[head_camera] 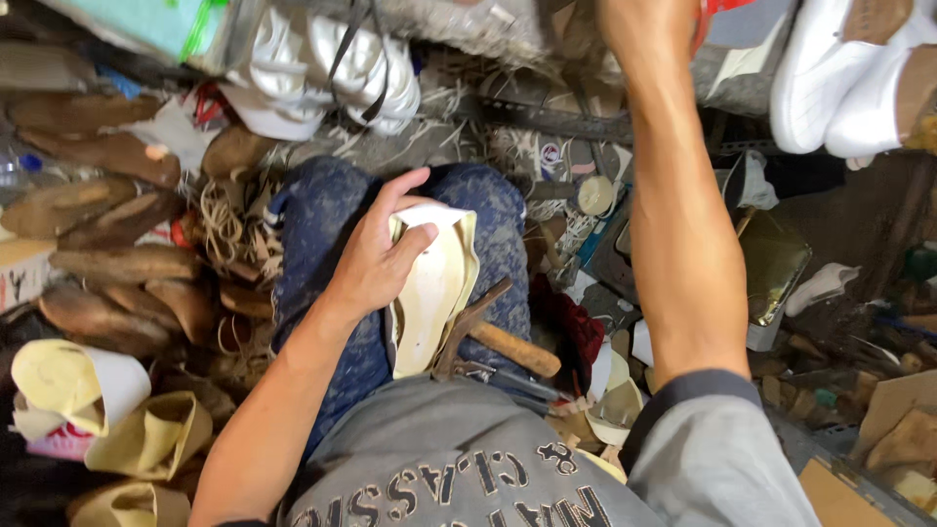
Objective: The person uses a hammer to tap the sole of a white shoe held on their lap. They repeatedly turn the shoe over to inspect the interior and exterior, then continue hammering the sole and heel area.
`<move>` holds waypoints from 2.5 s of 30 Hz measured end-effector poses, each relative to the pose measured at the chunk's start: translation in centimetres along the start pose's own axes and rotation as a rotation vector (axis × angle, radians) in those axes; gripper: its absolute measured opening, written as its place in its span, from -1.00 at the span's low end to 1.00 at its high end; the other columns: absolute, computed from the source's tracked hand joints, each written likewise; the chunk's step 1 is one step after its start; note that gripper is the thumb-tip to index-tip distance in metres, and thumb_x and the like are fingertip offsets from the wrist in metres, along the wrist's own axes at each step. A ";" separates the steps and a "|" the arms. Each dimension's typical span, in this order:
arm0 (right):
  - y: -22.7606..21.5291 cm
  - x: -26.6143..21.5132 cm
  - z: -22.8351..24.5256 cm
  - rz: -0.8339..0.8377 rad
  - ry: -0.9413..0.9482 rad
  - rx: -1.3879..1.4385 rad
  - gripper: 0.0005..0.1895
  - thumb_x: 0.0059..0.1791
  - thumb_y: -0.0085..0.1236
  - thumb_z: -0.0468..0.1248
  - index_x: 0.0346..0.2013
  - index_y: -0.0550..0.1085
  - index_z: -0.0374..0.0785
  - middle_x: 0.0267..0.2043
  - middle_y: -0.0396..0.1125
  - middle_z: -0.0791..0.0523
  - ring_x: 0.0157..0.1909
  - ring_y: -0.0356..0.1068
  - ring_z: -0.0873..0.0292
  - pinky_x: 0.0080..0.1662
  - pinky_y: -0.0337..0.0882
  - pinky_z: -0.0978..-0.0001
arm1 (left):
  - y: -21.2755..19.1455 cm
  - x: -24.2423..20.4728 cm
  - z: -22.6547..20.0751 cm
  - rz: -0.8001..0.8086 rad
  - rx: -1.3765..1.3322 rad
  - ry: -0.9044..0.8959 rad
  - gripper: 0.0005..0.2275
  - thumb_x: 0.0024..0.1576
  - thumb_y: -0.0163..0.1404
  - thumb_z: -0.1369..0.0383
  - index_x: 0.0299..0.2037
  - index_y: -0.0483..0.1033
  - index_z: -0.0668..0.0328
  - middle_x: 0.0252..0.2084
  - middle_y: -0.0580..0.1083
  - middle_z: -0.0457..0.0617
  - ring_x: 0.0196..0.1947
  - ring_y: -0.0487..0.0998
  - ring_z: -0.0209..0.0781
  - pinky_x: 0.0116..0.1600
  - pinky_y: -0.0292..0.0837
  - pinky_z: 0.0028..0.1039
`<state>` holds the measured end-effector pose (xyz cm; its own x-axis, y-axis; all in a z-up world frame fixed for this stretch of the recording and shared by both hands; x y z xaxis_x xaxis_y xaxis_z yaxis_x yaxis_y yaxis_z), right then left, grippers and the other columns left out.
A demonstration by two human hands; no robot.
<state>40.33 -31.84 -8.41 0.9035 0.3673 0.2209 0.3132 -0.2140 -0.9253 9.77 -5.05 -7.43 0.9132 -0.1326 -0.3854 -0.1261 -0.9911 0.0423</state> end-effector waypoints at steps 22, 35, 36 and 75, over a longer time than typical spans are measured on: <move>-17.4 -18.1 16.1 0.558 0.286 1.415 -0.84 0.12 0.07 -0.26 -0.23 0.50 -0.32 -0.39 0.45 0.09 -0.39 0.47 0.28 -0.24 0.59 0.49 | 1.0 0.0 -1.1 0.028 0.018 0.102 -0.42 0.04 -0.12 0.39 0.36 0.17 0.08 0.22 0.45 0.26 0.13 0.54 0.07 0.07 0.42 -0.34; -19.2 -30.9 11.0 0.726 0.049 0.690 -0.70 0.01 0.16 -0.02 -0.31 0.41 -0.19 -0.40 0.37 0.10 -0.44 0.38 0.03 -0.41 0.30 0.15 | -0.1 -0.2 -1.6 0.023 -0.038 0.091 -0.54 0.00 -0.04 0.41 0.19 0.44 0.14 -0.36 0.52 -0.20 -0.59 0.29 -0.43 -0.44 0.22 -0.51; -17.4 -34.9 11.3 0.932 -0.119 0.390 -0.49 0.02 0.06 0.23 -0.19 0.29 -0.16 -0.27 0.35 0.02 -0.38 0.42 -0.24 -0.49 0.27 -0.07 | -0.1 -0.4 -1.8 0.043 -0.030 0.129 -0.54 0.04 0.00 0.41 0.22 0.42 0.18 -0.35 0.54 -0.17 -0.60 0.29 -0.45 -0.45 0.19 -0.51; -21.6 -13.8 6.6 -0.151 0.012 0.695 -0.75 0.22 0.04 -0.13 -0.09 0.40 -0.30 -0.35 0.34 -0.26 -0.28 0.38 -0.48 -0.33 0.31 -0.34 | -0.1 -5.5 -5.0 -0.084 -0.062 0.347 -0.55 -0.02 0.24 0.33 0.13 0.54 0.09 0.01 0.60 0.04 0.12 0.58 -0.09 0.22 0.40 -0.28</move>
<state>19.18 -26.32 6.50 0.8692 0.3365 0.3622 0.1801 0.4667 -0.8659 6.67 -4.29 -0.74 0.9979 -0.0355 -0.0547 -0.0308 -0.9960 0.0838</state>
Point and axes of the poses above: each hand's wrist, its own x-axis towards the middle knuckle, its own y-axis out of the palm, z = x × y, the point moved 5 cm from there along x, towards the middle knuckle
